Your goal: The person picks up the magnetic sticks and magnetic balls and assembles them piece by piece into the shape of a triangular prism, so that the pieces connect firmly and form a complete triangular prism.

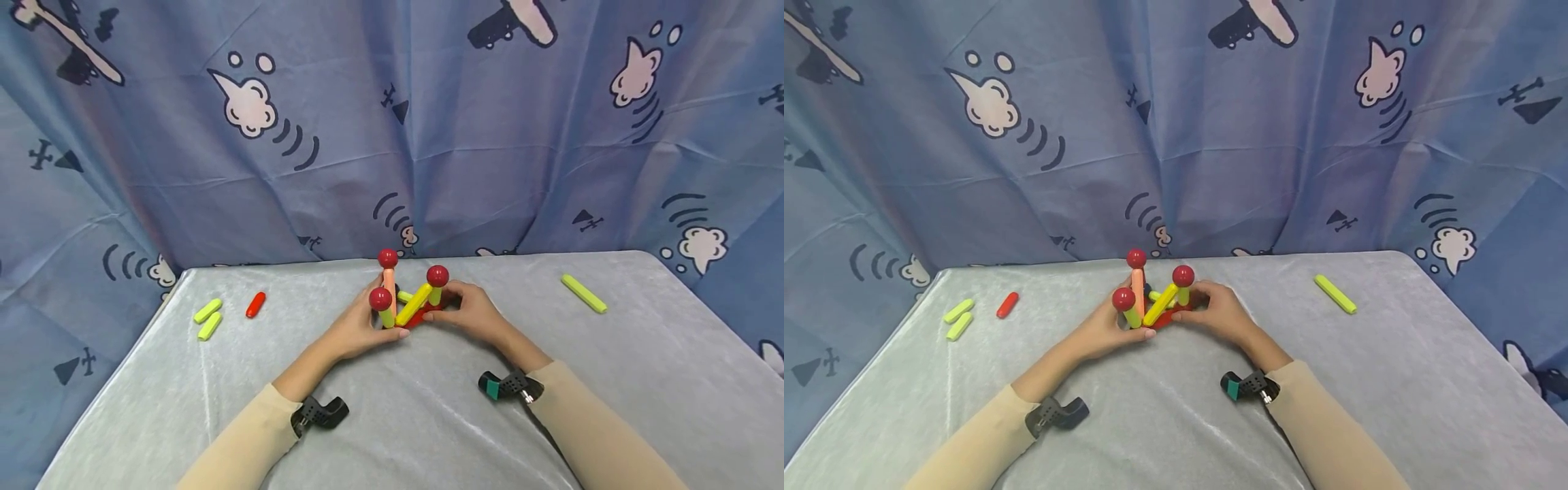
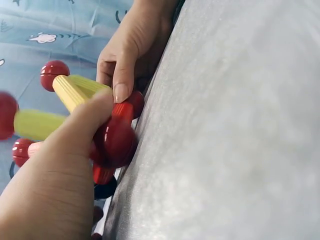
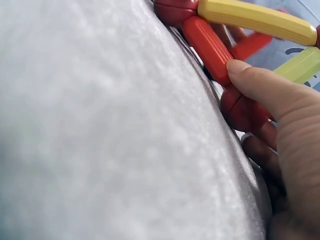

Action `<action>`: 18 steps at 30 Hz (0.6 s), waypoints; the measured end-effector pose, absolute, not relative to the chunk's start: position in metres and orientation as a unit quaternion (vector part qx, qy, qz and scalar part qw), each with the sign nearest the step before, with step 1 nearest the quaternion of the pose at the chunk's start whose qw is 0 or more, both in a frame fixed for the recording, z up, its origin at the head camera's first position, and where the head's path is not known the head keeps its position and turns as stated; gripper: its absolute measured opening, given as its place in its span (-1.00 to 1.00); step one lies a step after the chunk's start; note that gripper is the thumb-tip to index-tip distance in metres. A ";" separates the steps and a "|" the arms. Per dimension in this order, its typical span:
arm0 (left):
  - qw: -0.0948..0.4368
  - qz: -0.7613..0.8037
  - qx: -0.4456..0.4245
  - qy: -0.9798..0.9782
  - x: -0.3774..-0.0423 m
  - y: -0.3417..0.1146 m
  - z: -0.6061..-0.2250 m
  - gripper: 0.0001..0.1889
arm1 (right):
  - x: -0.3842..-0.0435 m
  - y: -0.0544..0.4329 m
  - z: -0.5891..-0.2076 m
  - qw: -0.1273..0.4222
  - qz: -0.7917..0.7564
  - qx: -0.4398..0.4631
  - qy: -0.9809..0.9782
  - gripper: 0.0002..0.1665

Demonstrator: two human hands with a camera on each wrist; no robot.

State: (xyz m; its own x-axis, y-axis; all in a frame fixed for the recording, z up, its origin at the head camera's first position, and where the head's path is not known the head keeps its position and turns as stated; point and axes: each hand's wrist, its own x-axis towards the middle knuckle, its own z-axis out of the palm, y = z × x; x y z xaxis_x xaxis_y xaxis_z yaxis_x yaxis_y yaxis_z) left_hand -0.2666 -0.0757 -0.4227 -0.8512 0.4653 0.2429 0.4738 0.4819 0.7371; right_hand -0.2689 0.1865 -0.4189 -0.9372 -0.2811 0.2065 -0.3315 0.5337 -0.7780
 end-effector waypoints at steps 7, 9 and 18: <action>0.100 -0.446 -0.155 -0.876 -0.272 -0.078 -0.426 -0.45 | -0.267 0.188 -0.417 -0.009 0.428 0.226 -0.875 -0.44; 0.111 -0.456 -0.139 -0.872 -0.273 -0.079 -0.426 -0.51 | -0.267 0.189 -0.416 -0.039 0.428 0.257 -0.866 -0.42; 0.086 -0.471 -0.117 -0.870 -0.273 -0.082 -0.426 -0.53 | -0.272 0.203 -0.407 -0.060 0.443 0.261 -0.856 -0.53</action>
State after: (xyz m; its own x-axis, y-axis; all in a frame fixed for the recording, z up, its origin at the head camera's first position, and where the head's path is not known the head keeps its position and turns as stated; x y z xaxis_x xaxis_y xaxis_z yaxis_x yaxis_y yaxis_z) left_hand -0.2733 -0.0824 -0.4259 -0.9578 0.1217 0.2602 0.2845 0.5282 0.8001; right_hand -0.2720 0.2027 -0.4066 -0.8562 -0.5004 0.1283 -0.3938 0.4715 -0.7891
